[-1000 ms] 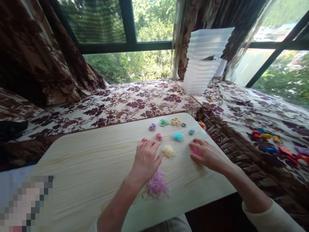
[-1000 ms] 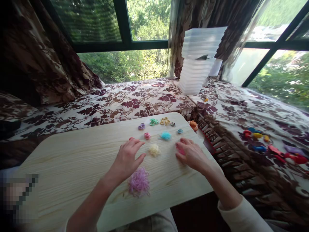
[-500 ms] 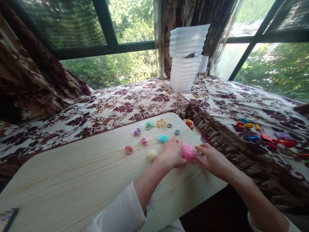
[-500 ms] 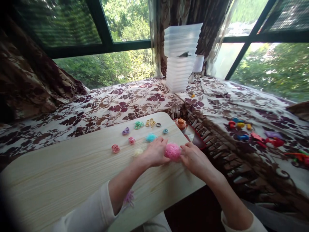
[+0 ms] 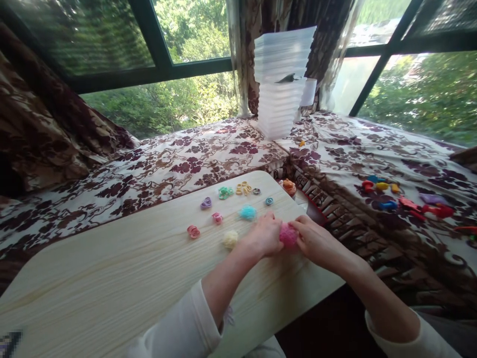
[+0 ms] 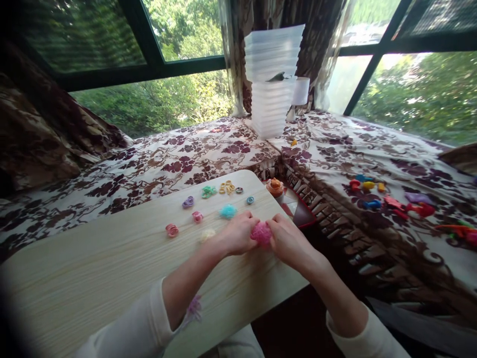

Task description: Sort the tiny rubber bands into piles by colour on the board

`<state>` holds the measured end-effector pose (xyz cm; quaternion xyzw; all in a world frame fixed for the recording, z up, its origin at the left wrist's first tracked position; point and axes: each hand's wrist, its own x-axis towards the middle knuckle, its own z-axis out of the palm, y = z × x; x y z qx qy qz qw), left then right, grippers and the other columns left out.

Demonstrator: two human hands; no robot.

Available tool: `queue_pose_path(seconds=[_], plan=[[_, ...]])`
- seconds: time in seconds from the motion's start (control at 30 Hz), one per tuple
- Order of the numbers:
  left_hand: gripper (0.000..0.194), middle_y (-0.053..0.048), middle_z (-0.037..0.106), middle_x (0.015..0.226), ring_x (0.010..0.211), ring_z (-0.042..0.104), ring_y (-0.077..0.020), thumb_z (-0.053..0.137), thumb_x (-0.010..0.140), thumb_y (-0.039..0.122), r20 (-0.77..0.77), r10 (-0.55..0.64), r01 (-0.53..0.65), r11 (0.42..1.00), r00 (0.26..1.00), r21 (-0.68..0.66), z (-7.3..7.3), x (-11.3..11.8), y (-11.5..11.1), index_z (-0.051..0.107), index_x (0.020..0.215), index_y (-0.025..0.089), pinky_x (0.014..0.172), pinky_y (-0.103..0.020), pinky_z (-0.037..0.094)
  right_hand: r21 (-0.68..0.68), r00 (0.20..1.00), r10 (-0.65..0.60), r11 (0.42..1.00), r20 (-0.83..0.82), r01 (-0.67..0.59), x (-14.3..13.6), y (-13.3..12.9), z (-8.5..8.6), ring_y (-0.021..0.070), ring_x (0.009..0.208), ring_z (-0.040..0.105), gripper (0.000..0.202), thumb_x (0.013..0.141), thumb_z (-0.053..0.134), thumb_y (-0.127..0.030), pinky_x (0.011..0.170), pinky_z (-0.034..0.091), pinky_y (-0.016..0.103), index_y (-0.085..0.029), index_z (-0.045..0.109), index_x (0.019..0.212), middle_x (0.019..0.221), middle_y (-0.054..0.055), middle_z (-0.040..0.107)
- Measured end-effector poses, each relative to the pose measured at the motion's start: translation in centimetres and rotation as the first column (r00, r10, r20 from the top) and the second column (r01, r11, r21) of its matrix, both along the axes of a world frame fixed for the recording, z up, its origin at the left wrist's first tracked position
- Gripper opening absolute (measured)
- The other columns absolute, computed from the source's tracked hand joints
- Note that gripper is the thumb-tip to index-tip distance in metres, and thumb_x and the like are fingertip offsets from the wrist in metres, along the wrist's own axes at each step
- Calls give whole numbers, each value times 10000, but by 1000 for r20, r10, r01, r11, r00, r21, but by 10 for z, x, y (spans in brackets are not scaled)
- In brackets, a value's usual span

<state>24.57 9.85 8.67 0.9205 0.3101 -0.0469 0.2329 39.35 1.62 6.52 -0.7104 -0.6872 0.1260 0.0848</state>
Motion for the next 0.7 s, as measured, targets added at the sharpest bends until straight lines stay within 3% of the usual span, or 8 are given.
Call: queue_pose_path(seconds=[0.17,0.3,0.43,0.5,0.7], plan=[[459,-133,589,1216,1135,584,-286,713,750,274,71,61,-63,998,996,24,12,-18,-6,598,1176,146,972,-376,493,32,1000,-16,999,6,16,9,5,9,213,904,666,411,775,452,-73,830,504,296,-114,673,1119,1068,132,665],[527,-124,553,1293,1236,521,-291,665,820,335,172,168,-181,981,971,63,22,-48,-3,517,1299,176,1047,-417,437,57,999,-34,998,13,33,20,47,19,200,955,662,374,848,460,-112,874,499,291,-166,690,1138,1130,104,676],[523,-133,563,1281,1246,517,-268,614,862,286,258,274,-302,951,927,74,19,-80,-4,472,1347,153,1058,-416,425,3,999,13,1000,46,-14,9,94,19,170,968,641,219,929,552,-252,884,515,351,-187,662,1107,1140,67,667],[500,-118,579,1264,1240,523,-259,610,861,265,294,305,-340,937,906,75,16,-94,-6,486,1336,172,1053,-416,430,-29,996,18,999,87,-16,1,110,16,180,994,626,247,937,571,-344,884,521,402,-188,638,1117,1174,71,643],[516,-112,560,1309,1239,525,-267,597,854,233,381,387,-440,896,840,60,9,-137,-16,481,1356,193,1074,-466,415,-120,977,49,993,207,-24,-7,115,12,196,1032,611,268,939,566,-373,895,519,417,-194,630,1127,1203,73,623]])
